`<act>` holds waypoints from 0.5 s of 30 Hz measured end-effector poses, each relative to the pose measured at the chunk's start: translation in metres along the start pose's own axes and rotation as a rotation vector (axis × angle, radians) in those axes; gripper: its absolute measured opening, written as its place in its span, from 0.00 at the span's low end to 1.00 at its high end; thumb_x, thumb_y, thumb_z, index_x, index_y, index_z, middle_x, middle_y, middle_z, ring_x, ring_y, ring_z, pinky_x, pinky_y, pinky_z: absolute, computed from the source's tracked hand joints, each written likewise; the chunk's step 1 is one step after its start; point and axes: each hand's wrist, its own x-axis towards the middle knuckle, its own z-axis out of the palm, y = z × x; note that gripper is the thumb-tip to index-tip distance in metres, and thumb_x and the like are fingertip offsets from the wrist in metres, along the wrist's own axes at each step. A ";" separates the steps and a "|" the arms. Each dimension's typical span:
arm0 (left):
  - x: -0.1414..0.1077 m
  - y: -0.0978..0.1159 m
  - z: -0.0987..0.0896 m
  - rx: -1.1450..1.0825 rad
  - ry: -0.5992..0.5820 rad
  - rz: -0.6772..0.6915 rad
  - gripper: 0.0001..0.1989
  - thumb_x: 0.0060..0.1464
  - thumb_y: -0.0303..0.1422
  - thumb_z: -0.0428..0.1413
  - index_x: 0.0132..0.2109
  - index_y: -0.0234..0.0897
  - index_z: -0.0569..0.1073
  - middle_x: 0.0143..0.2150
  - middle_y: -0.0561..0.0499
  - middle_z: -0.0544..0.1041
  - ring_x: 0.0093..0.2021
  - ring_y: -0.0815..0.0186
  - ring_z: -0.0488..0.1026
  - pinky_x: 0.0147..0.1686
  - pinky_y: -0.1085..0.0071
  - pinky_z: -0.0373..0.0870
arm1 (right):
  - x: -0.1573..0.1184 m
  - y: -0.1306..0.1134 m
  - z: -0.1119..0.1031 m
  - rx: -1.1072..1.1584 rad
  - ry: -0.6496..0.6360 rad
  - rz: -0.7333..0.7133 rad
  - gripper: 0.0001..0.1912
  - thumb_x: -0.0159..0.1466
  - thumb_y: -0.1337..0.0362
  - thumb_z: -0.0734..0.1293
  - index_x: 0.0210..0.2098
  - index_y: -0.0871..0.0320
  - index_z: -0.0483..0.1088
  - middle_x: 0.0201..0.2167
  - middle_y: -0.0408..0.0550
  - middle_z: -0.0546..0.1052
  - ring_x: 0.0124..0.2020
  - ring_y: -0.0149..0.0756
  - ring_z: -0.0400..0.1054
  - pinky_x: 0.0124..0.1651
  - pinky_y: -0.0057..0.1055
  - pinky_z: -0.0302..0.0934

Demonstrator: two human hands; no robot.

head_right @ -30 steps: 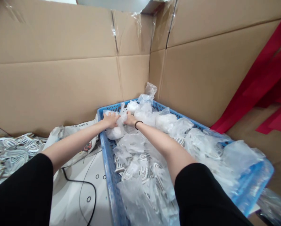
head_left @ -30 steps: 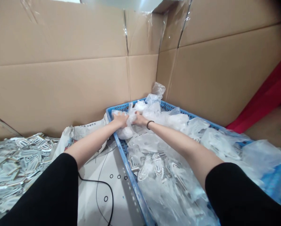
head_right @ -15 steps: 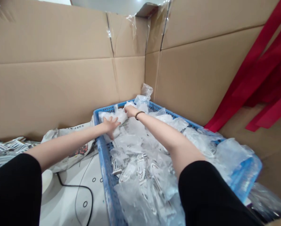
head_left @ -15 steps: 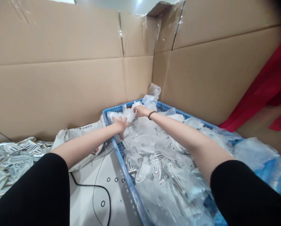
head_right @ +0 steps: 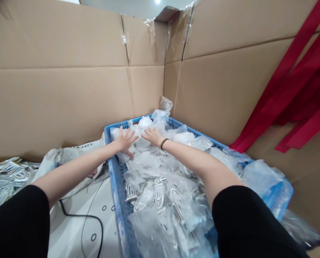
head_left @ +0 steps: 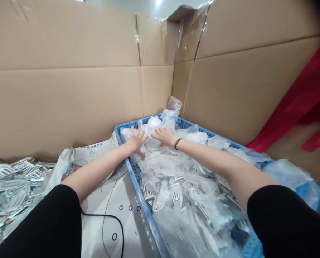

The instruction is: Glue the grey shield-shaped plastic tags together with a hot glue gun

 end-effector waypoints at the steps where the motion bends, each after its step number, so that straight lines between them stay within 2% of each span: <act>1: 0.000 0.000 -0.001 -0.003 0.039 0.018 0.58 0.40 0.60 0.66 0.73 0.42 0.57 0.76 0.35 0.50 0.76 0.34 0.36 0.65 0.30 0.18 | 0.007 -0.003 -0.001 0.041 0.030 0.000 0.32 0.54 0.71 0.76 0.58 0.55 0.71 0.63 0.62 0.67 0.62 0.59 0.59 0.62 0.52 0.52; 4: 0.000 -0.001 -0.006 -0.043 0.146 0.057 0.48 0.51 0.60 0.60 0.70 0.34 0.62 0.72 0.31 0.60 0.75 0.39 0.45 0.68 0.34 0.21 | 0.024 -0.019 -0.002 0.219 0.122 0.050 0.19 0.62 0.69 0.70 0.53 0.61 0.74 0.59 0.64 0.70 0.62 0.57 0.59 0.65 0.50 0.48; 6: 0.001 -0.002 -0.011 -0.100 0.192 0.035 0.41 0.56 0.57 0.57 0.66 0.32 0.67 0.66 0.30 0.68 0.71 0.40 0.55 0.68 0.34 0.26 | 0.034 -0.028 -0.006 0.306 0.154 0.106 0.16 0.66 0.68 0.64 0.52 0.65 0.74 0.57 0.65 0.71 0.60 0.54 0.61 0.63 0.48 0.51; 8: 0.001 -0.004 -0.016 -0.152 0.226 -0.021 0.32 0.61 0.52 0.54 0.61 0.31 0.70 0.59 0.31 0.75 0.65 0.43 0.64 0.69 0.35 0.33 | 0.041 -0.028 -0.014 0.350 0.135 0.125 0.16 0.68 0.67 0.62 0.52 0.64 0.75 0.54 0.62 0.74 0.56 0.49 0.66 0.59 0.42 0.57; 11: 0.000 -0.004 -0.023 -0.147 0.282 -0.045 0.19 0.64 0.40 0.51 0.55 0.33 0.74 0.53 0.36 0.78 0.58 0.47 0.70 0.68 0.40 0.41 | 0.043 -0.001 -0.035 0.478 0.020 0.042 0.16 0.65 0.66 0.66 0.52 0.56 0.76 0.49 0.48 0.79 0.51 0.40 0.71 0.56 0.34 0.62; 13: -0.001 -0.003 -0.027 -0.110 0.341 0.015 0.15 0.63 0.32 0.51 0.52 0.34 0.76 0.53 0.37 0.78 0.58 0.48 0.70 0.67 0.44 0.45 | 0.036 0.030 -0.049 0.630 -0.080 0.002 0.18 0.66 0.64 0.67 0.56 0.55 0.75 0.55 0.48 0.77 0.57 0.41 0.69 0.60 0.36 0.61; 15: -0.001 -0.002 -0.029 -0.082 0.410 0.081 0.15 0.61 0.26 0.48 0.49 0.33 0.77 0.53 0.37 0.77 0.56 0.50 0.71 0.64 0.51 0.52 | 0.027 0.058 -0.055 0.498 -0.102 0.197 0.23 0.62 0.62 0.73 0.56 0.55 0.75 0.64 0.53 0.70 0.63 0.46 0.64 0.65 0.42 0.56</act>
